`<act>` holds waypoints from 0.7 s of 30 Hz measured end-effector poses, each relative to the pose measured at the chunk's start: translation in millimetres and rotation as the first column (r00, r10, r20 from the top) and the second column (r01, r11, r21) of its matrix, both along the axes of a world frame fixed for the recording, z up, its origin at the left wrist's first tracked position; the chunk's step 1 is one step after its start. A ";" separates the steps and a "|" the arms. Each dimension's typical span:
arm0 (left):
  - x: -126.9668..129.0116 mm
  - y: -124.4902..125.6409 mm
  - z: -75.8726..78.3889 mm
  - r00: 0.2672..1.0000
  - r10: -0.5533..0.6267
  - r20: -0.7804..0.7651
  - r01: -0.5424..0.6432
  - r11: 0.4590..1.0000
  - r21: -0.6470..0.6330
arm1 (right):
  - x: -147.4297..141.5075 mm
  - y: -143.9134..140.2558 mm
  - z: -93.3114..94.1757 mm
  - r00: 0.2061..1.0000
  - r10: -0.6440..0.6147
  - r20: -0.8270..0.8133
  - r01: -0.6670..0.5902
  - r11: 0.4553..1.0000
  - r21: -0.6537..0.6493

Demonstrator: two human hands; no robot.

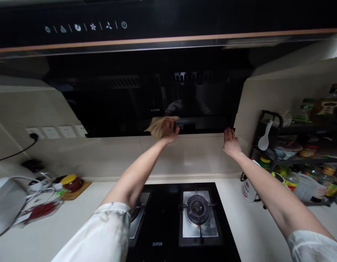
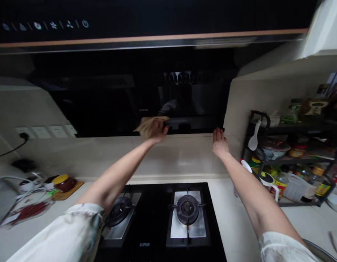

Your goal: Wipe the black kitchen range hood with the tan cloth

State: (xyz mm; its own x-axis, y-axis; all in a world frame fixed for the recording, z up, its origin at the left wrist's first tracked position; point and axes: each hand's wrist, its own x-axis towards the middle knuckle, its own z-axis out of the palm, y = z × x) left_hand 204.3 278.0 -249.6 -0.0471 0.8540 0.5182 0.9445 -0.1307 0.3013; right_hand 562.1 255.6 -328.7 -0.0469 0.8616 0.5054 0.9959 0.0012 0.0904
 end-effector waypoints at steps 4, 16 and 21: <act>86.3 -0.9 -23.1 0.925 -0.368 -0.094 0.370 0.929 0.014 | 11.4 7.3 -8.1 0.998 0.035 0.051 -0.039 0.997 0.074; 130.8 17.3 -33.1 0.762 -0.393 -0.515 0.520 0.845 0.126 | 17.8 8.1 -10.5 0.995 0.032 0.090 -0.043 0.992 0.119; 73.5 25.0 -42.9 0.824 -0.355 -0.441 0.460 0.874 0.157 | 24.8 10.9 -12.3 0.993 0.031 0.112 -0.045 0.991 0.126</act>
